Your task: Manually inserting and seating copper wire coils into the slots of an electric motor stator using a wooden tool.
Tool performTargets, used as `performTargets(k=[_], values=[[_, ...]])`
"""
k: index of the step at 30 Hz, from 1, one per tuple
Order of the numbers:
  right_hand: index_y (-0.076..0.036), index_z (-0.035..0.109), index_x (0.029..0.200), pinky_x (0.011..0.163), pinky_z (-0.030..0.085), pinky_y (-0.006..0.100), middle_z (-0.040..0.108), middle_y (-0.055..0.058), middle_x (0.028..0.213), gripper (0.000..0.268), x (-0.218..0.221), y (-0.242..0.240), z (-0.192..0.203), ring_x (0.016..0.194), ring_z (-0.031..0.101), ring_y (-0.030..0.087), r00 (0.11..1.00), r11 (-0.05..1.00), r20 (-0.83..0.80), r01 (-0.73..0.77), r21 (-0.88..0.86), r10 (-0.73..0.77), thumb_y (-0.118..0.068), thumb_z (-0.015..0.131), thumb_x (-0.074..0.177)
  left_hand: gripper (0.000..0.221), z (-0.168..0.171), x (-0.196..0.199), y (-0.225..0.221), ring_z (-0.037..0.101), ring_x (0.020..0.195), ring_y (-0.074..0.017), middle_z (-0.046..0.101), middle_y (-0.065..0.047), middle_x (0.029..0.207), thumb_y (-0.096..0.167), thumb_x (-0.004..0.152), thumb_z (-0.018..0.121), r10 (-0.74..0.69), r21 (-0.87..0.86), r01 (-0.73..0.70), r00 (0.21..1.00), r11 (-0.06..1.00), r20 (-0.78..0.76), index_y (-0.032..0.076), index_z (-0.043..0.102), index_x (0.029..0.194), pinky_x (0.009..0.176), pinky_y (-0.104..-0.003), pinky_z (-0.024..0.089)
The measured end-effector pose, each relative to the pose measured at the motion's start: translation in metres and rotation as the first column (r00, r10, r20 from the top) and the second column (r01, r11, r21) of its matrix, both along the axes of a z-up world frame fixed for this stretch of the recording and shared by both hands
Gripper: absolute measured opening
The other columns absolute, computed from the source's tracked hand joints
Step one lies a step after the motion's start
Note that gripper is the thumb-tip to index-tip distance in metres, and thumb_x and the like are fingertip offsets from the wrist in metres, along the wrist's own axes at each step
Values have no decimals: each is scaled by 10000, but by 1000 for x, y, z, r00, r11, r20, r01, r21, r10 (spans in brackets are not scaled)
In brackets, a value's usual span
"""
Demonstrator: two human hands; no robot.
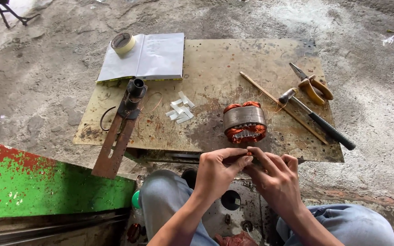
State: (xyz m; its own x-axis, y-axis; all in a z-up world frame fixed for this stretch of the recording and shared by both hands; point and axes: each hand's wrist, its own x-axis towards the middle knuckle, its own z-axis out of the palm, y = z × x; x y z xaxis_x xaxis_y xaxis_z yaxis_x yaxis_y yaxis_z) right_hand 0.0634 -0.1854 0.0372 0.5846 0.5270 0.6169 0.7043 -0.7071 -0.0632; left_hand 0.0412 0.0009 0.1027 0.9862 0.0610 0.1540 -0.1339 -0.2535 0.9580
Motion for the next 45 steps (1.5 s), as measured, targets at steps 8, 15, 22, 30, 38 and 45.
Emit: performTargets(k=[8,15,22,30,38,45], values=[[-237,731,1129,911,377,432,605,52,1481,277,-7,6,1,1082,683,247,998,999,-38,46,-27,-47,-325,780,871,244,-8,-2,-4,802,848,-159,818,-88,984,198,840,811,50,81,-60,992,995,118,71,794,1048,734,-253,652],[-184,734,1128,943,380,432,584,65,1496,296,-7,3,10,1133,668,219,994,998,-104,-37,47,42,-324,785,873,212,-11,-4,-5,788,825,-164,811,-94,976,154,852,814,46,228,-99,972,969,229,68,794,1045,741,-264,646],[-150,681,1160,892,521,455,756,134,1192,416,3,-16,-8,954,759,281,899,863,-396,43,504,187,-459,746,889,113,-17,2,1,789,742,-208,794,-29,774,207,846,839,109,220,-157,971,963,214,206,845,958,635,-285,618],[-137,713,1254,793,578,389,800,86,888,444,5,-28,19,830,784,263,821,948,-543,10,319,174,-401,730,898,108,-9,4,-2,786,742,-211,792,-3,790,205,871,822,41,239,-115,955,964,294,220,835,978,640,-283,618],[-147,714,1203,676,598,403,810,76,764,372,4,-39,34,674,757,248,638,956,-740,22,293,212,-282,769,860,89,-6,12,-7,781,750,-214,790,-22,811,178,865,827,-95,246,11,938,969,334,195,822,952,661,-311,620],[-173,761,1155,722,614,446,865,53,829,296,6,-43,34,784,831,263,568,947,-782,18,322,255,-284,748,881,57,-5,22,-1,776,753,-231,784,-78,812,110,866,811,-208,174,159,926,972,314,119,798,921,663,-335,624]])
